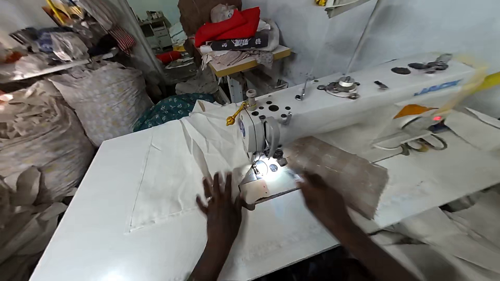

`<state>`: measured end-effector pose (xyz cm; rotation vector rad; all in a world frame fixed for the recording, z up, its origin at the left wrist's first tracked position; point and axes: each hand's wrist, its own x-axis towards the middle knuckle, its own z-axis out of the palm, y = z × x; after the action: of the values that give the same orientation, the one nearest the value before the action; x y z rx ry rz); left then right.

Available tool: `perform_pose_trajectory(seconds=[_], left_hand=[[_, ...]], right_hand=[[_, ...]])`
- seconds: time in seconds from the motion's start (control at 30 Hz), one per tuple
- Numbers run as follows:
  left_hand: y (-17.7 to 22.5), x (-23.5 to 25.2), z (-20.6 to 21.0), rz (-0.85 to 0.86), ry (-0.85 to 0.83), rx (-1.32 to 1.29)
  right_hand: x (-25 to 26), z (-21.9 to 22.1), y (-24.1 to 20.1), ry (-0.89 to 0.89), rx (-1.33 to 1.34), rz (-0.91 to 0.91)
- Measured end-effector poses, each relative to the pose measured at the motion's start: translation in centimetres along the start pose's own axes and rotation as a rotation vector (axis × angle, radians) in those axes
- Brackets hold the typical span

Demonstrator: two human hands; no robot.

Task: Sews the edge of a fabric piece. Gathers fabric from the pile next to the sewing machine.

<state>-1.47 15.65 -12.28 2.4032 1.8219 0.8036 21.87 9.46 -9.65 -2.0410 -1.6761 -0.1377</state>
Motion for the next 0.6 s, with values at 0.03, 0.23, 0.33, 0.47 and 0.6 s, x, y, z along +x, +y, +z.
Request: perform_pose_trajectory(seconds=[0.03,0.23,0.33,0.47,0.6], left_hand=[[-0.8,-1.5,-0.3,0.006,0.014,0.068],[-3.8,7.8,1.3,-0.067,-0.197,0.068],[-5.7,18.5,3.5,-0.078,-0.295,-0.05],[-4.4,22.9,5.0,-0.071,-0.205,-0.202],[-4.7,19.8,4.2,-0.081,-0.162,-0.211]], right_hand=[[0.3,-0.4,3.3,0.04,-0.001,0.001],[-0.7,0.3,13.6,0.176,0.057,-0.11],[-1.1,-0.2,13.0,0.228,0.033,-0.115],[-1.4,-0.5,13.0,0.296,0.024,-0.066],[-0.9,-0.2,12.5,0.359,0.054,-0.04]])
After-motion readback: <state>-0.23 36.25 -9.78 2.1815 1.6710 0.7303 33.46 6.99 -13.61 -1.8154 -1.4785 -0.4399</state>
